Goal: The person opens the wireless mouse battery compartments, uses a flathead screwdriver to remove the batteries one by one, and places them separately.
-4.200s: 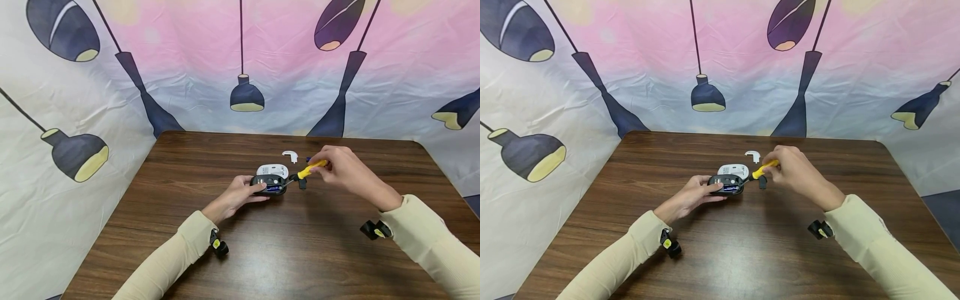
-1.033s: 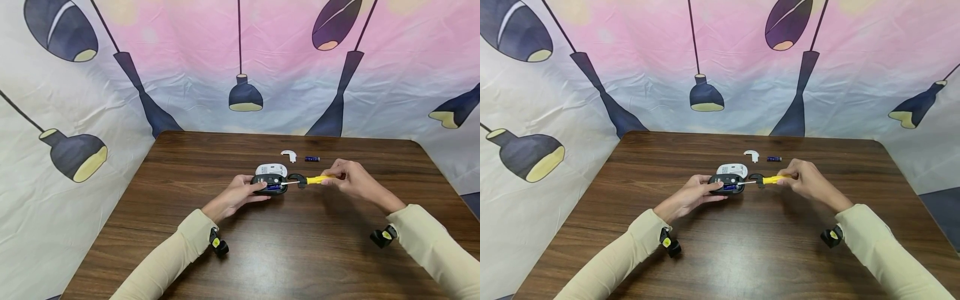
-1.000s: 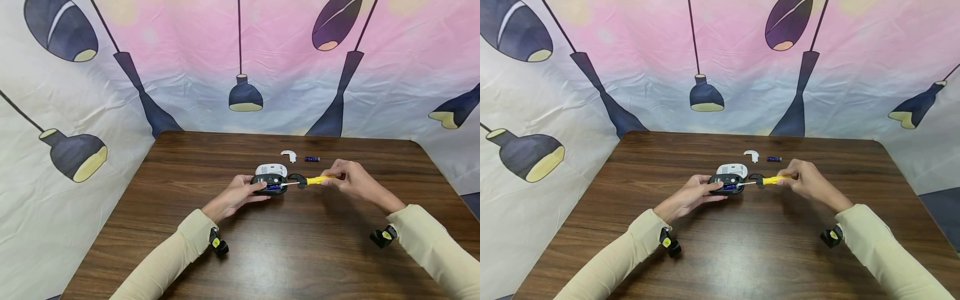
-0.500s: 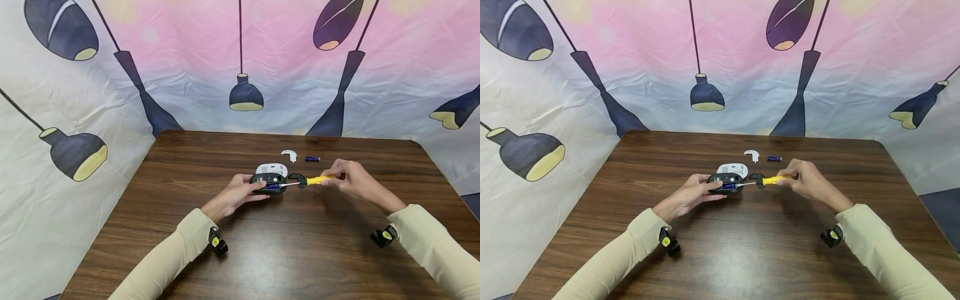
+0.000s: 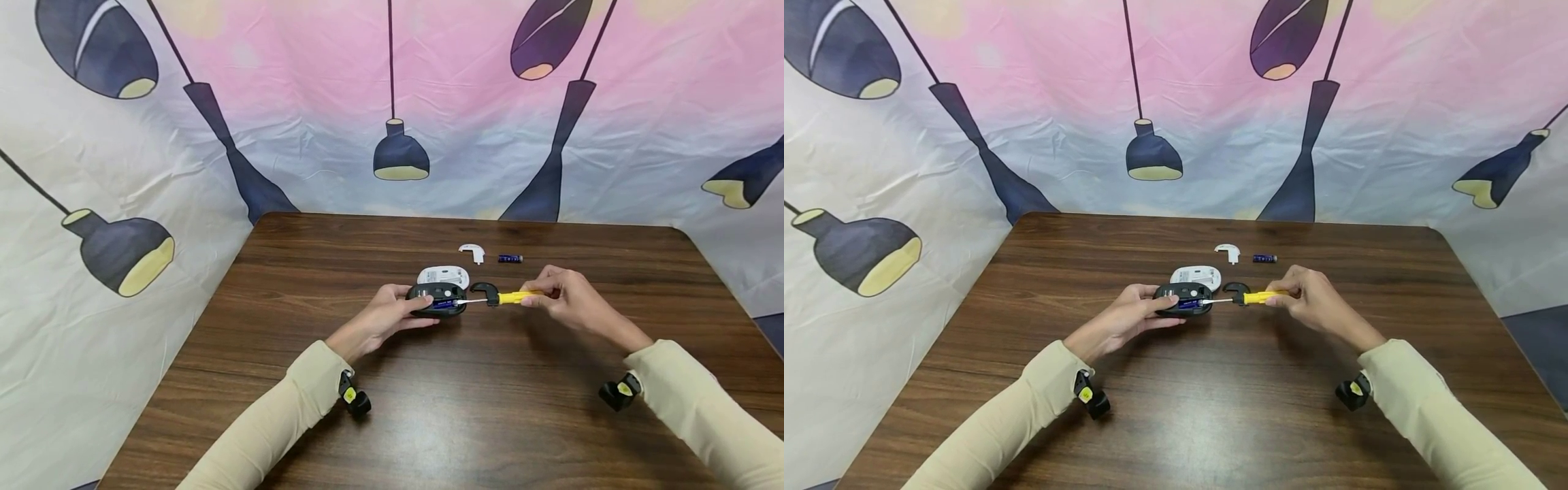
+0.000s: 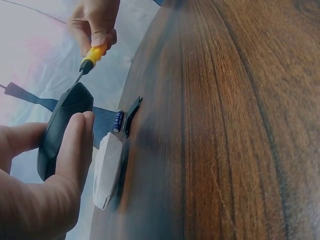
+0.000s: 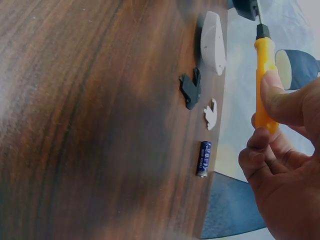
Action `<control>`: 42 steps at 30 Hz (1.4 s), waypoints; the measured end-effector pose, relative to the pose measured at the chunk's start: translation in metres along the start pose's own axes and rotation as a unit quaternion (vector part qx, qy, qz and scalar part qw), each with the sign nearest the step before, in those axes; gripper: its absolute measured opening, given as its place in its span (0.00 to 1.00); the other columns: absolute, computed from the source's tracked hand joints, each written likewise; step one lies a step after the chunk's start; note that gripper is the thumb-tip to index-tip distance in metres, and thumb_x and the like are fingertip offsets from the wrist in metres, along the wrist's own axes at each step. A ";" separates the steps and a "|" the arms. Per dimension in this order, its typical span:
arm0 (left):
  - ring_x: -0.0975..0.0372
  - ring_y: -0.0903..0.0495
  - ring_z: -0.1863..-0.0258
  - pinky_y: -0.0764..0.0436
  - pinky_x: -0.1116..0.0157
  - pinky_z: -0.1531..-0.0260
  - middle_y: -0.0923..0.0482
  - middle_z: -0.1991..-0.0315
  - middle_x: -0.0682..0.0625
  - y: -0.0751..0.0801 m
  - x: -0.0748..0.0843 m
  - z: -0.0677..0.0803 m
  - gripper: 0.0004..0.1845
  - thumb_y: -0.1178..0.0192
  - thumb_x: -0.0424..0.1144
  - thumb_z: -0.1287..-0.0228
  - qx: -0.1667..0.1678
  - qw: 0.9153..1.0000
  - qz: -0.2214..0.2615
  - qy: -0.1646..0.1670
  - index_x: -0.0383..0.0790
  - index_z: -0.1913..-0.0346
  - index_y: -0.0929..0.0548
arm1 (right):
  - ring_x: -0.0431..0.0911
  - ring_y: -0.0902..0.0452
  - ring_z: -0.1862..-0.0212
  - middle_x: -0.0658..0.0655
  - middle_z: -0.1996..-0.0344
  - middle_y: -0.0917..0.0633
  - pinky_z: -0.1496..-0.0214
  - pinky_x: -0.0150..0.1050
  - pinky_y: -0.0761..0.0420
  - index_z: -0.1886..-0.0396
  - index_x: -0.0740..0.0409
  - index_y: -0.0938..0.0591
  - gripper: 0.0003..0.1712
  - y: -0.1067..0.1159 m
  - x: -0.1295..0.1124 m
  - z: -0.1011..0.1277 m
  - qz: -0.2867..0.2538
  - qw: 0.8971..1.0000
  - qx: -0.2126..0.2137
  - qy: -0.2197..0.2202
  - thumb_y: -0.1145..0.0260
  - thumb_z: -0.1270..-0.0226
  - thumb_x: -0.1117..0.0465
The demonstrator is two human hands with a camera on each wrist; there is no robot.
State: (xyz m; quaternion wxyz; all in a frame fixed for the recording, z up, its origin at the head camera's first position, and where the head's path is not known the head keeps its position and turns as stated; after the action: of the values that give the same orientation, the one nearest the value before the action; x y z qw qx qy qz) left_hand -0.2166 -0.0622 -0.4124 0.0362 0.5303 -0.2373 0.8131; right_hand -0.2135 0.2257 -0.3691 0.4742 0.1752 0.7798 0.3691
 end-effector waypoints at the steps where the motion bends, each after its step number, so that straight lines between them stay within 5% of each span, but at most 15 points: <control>1: 0.44 0.20 0.42 0.14 0.56 0.47 0.28 0.37 0.28 0.000 0.000 0.000 0.24 0.43 0.26 0.26 0.000 1.000 0.000 0.001 0.18 0.33 0.34 | 0.37 0.33 0.74 0.50 0.73 0.20 0.79 0.29 0.30 0.59 0.66 0.10 0.09 -0.001 0.001 0.000 -0.003 1.000 -0.001 -0.002 0.25 0.40 0.71; 15: 0.44 0.21 0.41 0.13 0.57 0.48 0.27 0.38 0.28 0.002 0.001 0.001 0.24 0.42 0.25 0.27 0.015 1.000 -0.012 -0.003 0.19 0.33 0.34 | 0.38 0.34 0.74 0.49 0.72 0.20 0.77 0.29 0.31 0.60 0.64 0.09 0.08 0.004 -0.009 -0.002 0.007 1.000 -0.005 -0.003 0.24 0.39 0.69; 42: 0.43 0.19 0.44 0.14 0.57 0.46 0.26 0.38 0.29 0.001 0.003 0.002 0.24 0.42 0.27 0.27 -0.008 1.000 0.003 0.004 0.21 0.32 0.33 | 0.37 0.36 0.75 0.48 0.74 0.22 0.79 0.28 0.33 0.59 0.65 0.09 0.09 0.004 -0.006 0.001 -0.006 1.000 -0.006 0.001 0.24 0.40 0.69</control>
State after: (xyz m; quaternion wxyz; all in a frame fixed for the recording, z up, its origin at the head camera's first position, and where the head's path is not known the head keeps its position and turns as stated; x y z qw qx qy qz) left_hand -0.2165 -0.0649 -0.4090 0.0388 0.5260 -0.2457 0.8133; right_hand -0.2101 0.2252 -0.3630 0.4770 0.1674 0.7791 0.3707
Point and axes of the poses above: each hand's wrist, its own z-axis away from the middle knuckle, its own y-axis out of the back of the hand, x = y × z, the point moved 5 cm from there along -z, towards the middle knuckle
